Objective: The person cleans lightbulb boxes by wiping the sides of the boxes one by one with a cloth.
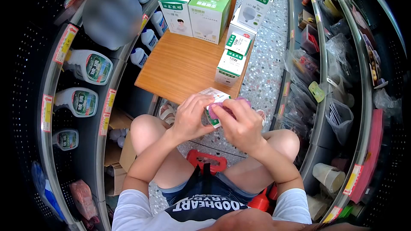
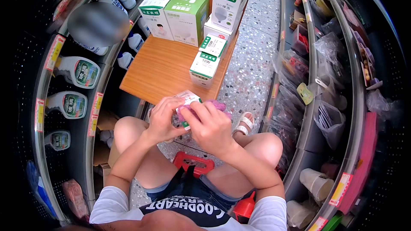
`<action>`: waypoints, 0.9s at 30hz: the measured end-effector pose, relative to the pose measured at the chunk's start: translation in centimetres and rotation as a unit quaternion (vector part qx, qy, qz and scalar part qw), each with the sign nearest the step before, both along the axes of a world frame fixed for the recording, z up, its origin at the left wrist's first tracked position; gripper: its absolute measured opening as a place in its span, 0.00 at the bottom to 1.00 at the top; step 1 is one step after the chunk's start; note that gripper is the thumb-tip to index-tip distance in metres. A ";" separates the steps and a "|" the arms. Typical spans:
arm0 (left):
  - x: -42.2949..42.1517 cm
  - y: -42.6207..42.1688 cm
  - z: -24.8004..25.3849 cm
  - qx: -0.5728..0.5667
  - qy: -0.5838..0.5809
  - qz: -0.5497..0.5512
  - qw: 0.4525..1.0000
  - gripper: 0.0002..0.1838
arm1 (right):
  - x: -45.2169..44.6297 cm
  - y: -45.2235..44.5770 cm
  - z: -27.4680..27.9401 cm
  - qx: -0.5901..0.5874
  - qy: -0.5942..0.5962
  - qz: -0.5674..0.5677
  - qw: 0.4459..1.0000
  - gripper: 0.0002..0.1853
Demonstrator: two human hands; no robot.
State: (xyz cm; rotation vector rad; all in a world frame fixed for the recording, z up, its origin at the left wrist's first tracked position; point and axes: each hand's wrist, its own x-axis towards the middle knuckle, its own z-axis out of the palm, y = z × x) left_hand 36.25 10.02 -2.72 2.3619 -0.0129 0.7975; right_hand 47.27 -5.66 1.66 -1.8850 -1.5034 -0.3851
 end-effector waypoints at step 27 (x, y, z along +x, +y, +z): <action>-1.0 0.5 -0.7 -0.042 0.040 0.026 0.998 0.41 | -0.6 -2.9 0.2 -0.074 0.046 -0.034 0.996 0.15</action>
